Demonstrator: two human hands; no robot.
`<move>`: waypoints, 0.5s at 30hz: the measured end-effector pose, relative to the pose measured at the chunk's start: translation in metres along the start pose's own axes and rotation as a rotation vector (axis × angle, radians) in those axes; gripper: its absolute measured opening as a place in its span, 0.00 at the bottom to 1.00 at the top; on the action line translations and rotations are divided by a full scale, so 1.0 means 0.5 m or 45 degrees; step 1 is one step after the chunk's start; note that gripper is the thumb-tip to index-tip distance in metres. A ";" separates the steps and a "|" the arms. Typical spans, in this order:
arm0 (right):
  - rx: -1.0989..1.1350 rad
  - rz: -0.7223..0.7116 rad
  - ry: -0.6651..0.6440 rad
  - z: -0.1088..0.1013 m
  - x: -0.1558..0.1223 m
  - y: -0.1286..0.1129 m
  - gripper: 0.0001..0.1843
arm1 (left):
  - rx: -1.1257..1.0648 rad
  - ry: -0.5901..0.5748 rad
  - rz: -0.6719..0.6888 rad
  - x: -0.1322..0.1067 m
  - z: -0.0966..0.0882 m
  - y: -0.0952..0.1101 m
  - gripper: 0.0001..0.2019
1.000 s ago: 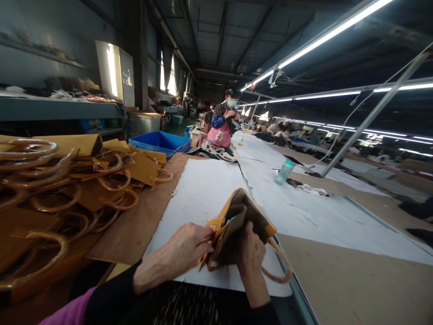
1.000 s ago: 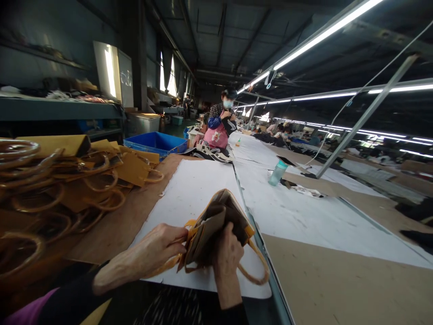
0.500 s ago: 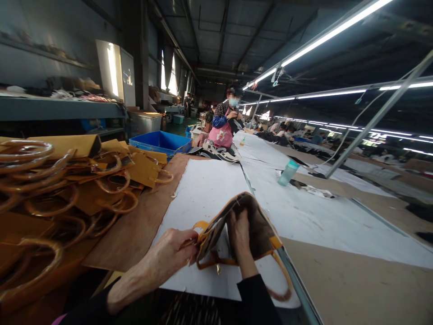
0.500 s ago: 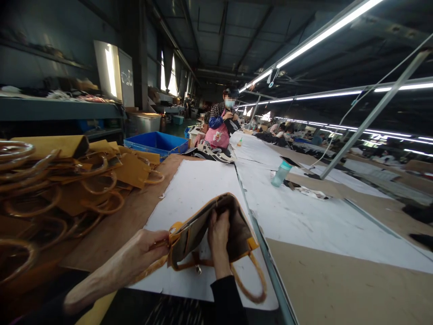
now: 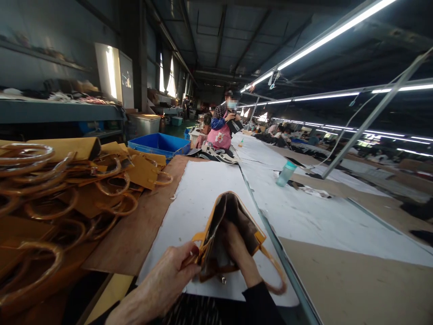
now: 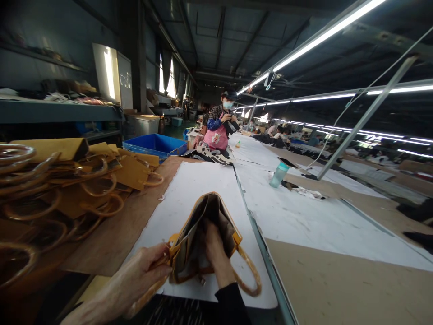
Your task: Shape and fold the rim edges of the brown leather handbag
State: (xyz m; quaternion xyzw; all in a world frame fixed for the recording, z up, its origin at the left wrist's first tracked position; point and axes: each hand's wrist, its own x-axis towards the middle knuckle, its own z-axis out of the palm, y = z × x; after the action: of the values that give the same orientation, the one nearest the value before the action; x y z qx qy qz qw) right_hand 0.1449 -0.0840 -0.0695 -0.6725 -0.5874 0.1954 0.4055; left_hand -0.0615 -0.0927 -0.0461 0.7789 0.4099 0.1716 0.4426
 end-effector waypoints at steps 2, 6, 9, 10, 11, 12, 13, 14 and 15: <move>-0.029 -0.066 -0.080 -0.001 -0.046 -0.016 0.17 | 0.101 0.015 -0.036 -0.002 -0.017 0.011 0.07; -0.298 -0.258 0.265 -0.035 -0.142 -0.028 0.16 | 0.299 0.061 -0.093 -0.020 -0.051 0.038 0.06; -0.579 -0.276 0.678 -0.076 -0.174 -0.015 0.22 | 0.413 0.213 0.013 -0.029 -0.068 0.068 0.06; -0.575 -0.178 0.707 -0.087 -0.173 -0.011 0.27 | 0.449 0.276 0.117 -0.024 -0.072 0.082 0.07; -0.524 -0.046 0.681 -0.095 -0.167 -0.007 0.31 | 0.485 0.321 0.254 -0.014 -0.075 0.099 0.09; -0.457 0.098 0.606 -0.100 -0.158 -0.004 0.34 | 0.524 0.341 0.412 0.003 -0.076 0.117 0.11; -0.411 0.232 0.498 -0.102 -0.146 -0.004 0.32 | 0.570 0.319 0.572 0.025 -0.074 0.136 0.12; -0.406 0.338 0.393 -0.102 -0.134 -0.005 0.28 | 0.622 0.285 0.718 0.054 -0.070 0.155 0.14; -0.438 0.406 0.301 -0.101 -0.123 -0.007 0.23 | 0.676 0.234 0.839 0.087 -0.063 0.173 0.18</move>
State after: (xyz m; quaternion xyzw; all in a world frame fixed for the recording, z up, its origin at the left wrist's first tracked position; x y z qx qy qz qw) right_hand 0.1654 -0.1585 -0.0498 -0.8338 -0.4470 0.0742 0.3152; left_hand -0.0131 -0.0646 0.0389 0.9365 0.2068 0.2609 0.1100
